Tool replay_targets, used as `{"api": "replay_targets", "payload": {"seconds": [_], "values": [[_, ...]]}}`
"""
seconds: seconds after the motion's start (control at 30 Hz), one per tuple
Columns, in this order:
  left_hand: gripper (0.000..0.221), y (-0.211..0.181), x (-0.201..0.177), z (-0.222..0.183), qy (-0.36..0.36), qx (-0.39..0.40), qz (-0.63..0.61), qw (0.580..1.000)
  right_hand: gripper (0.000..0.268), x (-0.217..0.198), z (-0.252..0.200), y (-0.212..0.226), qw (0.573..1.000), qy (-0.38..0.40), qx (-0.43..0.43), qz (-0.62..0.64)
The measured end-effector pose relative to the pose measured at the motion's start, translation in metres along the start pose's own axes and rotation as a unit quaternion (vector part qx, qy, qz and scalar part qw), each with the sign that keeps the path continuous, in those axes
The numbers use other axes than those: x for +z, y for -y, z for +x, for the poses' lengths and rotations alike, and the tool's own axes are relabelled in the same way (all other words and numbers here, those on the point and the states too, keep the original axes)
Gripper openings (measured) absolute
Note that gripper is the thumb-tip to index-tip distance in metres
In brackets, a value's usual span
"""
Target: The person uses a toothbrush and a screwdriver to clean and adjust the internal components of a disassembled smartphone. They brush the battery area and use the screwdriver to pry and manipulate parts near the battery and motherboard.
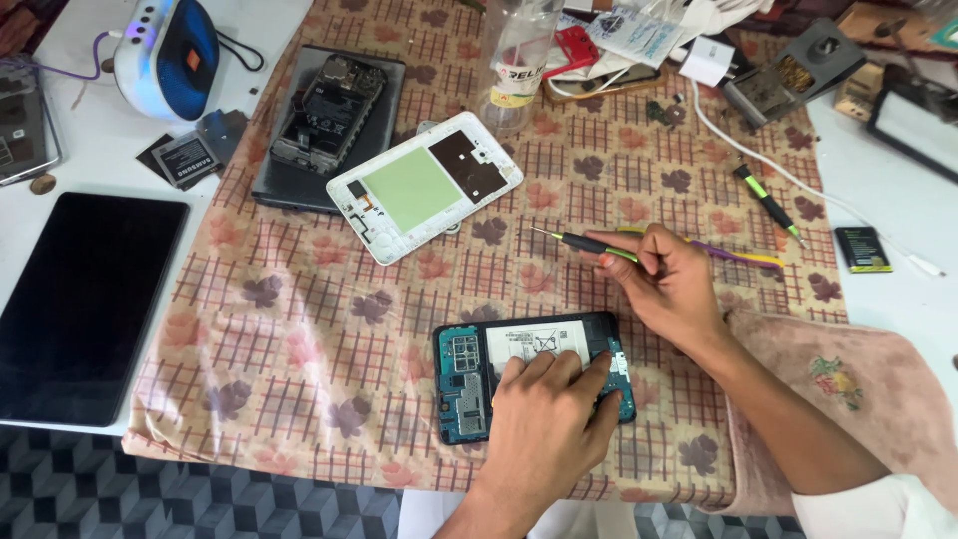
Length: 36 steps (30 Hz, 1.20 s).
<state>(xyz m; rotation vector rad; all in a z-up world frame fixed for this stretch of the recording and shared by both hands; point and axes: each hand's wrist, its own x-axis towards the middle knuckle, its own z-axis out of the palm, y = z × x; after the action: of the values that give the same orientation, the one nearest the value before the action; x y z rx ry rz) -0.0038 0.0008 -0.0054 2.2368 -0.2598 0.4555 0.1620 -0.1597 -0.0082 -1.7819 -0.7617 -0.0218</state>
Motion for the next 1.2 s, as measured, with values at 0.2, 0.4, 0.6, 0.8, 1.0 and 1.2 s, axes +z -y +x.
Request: {"api": "replay_targets", "payload": {"seconds": [0.2,0.4,0.6,0.8,1.0,1.2], "values": [[0.032,-0.002,-0.007,0.006,0.001,0.006,-0.002,1.0,0.041,-0.023,0.004,0.024,0.992,-0.048,0.101,0.058],[0.034,-0.005,-0.005,0.003,-0.028,0.016,0.012,0.999,0.04,-0.056,-0.052,0.053,0.976,-0.12,0.139,0.113],[0.035,-0.001,0.002,0.005,-0.01,0.009,0.03,0.999,0.039,-0.044,-0.143,0.062,0.969,-0.211,0.09,0.089],[0.034,-0.001,0.002,0.007,-0.011,0.011,0.033,0.999,0.04,-0.02,-0.179,0.052,0.948,-0.269,0.165,0.04],[0.035,-0.001,0.002,0.008,-0.008,0.006,0.031,0.999,0.039,-0.022,-0.183,0.047,0.949,-0.264,0.166,0.042],[0.034,0.001,0.004,0.008,0.001,0.003,0.03,1.0,0.041,-0.023,-0.191,0.045,0.954,-0.253,0.157,0.03]]}}
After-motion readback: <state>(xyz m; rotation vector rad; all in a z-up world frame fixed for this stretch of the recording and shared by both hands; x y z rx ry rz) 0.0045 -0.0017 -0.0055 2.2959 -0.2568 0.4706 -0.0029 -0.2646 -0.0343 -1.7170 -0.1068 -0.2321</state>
